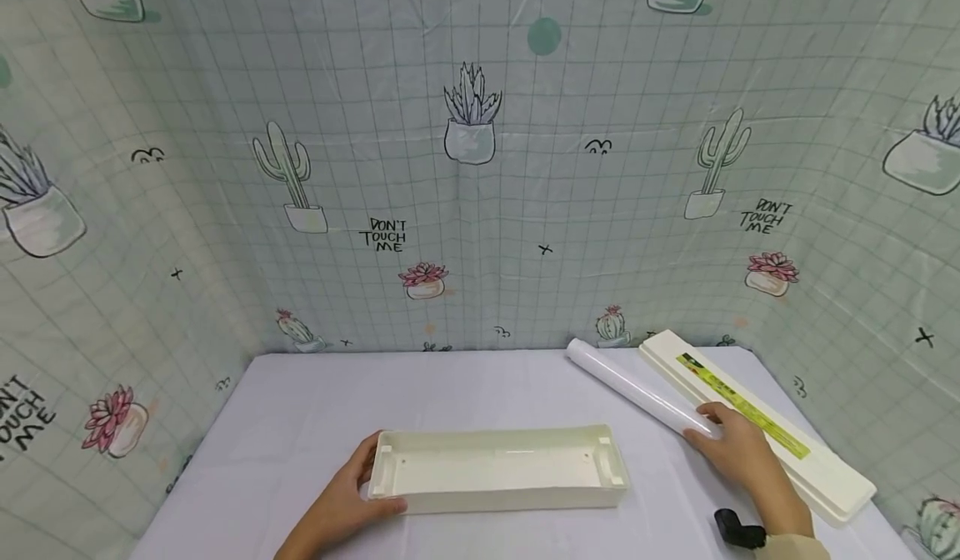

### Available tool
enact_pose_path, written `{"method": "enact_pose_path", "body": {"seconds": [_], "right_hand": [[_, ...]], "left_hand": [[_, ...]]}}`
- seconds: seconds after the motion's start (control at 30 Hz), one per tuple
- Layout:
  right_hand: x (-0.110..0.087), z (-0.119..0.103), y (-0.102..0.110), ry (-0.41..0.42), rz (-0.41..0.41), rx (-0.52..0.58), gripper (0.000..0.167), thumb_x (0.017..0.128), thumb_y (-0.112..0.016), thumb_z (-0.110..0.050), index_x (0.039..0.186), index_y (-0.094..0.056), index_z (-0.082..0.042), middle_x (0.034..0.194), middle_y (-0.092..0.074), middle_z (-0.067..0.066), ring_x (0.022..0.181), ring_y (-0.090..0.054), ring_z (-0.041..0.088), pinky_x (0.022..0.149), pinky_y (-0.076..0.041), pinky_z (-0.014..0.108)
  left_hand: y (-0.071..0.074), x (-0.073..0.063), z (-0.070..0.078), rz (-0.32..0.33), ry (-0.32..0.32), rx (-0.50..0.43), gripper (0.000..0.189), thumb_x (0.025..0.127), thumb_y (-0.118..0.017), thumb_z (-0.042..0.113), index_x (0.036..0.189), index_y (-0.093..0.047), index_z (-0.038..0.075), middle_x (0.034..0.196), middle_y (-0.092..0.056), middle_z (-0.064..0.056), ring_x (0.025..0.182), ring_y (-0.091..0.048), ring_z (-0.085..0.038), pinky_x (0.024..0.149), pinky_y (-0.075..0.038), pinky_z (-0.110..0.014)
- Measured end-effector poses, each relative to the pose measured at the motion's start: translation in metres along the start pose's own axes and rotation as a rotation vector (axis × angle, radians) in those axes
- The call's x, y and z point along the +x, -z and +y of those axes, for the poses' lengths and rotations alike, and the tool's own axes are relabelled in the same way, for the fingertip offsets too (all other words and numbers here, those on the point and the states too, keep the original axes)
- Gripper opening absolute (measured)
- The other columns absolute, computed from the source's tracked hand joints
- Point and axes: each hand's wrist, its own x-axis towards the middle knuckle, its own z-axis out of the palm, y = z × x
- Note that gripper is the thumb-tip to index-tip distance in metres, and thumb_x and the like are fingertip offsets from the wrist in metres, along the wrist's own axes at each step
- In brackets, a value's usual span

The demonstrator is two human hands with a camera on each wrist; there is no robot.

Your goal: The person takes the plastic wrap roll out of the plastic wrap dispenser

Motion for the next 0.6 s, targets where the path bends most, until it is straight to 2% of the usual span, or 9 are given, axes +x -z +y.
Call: {"method": "enact_pose_path", "body": {"seconds": [0.17,0.43,0.6], "right_hand": [[0.0001,0.0027,-0.0004,0.028,0.021,-0.010,0.050,0.092,-0.075,-0.029,0.123,-0.061,0.008,0.120,-0.065,0.034,0.113,-0.059,0.054,0.092,-0.046,0.063],[-0.0001,0.0032,0.0020,0.018,0.011,-0.014,0.051,0.092,-0.075,-0.029,0.122,-0.060,0.009,0.118,-0.064,0.036,0.111,-0.060,0.053,0.091,-0.047,0.063],[-0.0001,0.0030,0.0027,0.002,-0.010,-0.015,0.051,0.092,-0.075,-0.029,0.122,-0.059,0.010,0.118,-0.064,0.037,0.110,-0.060,0.053,0.090,-0.047,0.063]], "left_hand": [[0.0000,0.0007,-0.0005,-0.006,-0.004,0.006,0.105,0.079,-0.090,0.028,0.161,-0.027,0.007,0.159,-0.042,-0.020,0.138,-0.052,-0.037,0.103,-0.047,-0.044],[0.0011,0.0001,-0.0003,-0.008,-0.012,0.011,0.104,0.078,-0.090,0.028,0.160,-0.028,0.009,0.160,-0.042,-0.019,0.141,-0.049,-0.037,0.102,-0.048,-0.036],[0.0008,-0.0009,-0.0014,0.001,-0.006,0.009,0.104,0.078,-0.091,0.028,0.160,-0.029,0.010,0.159,-0.042,-0.019,0.141,-0.050,-0.038,0.104,-0.047,-0.042]]}}
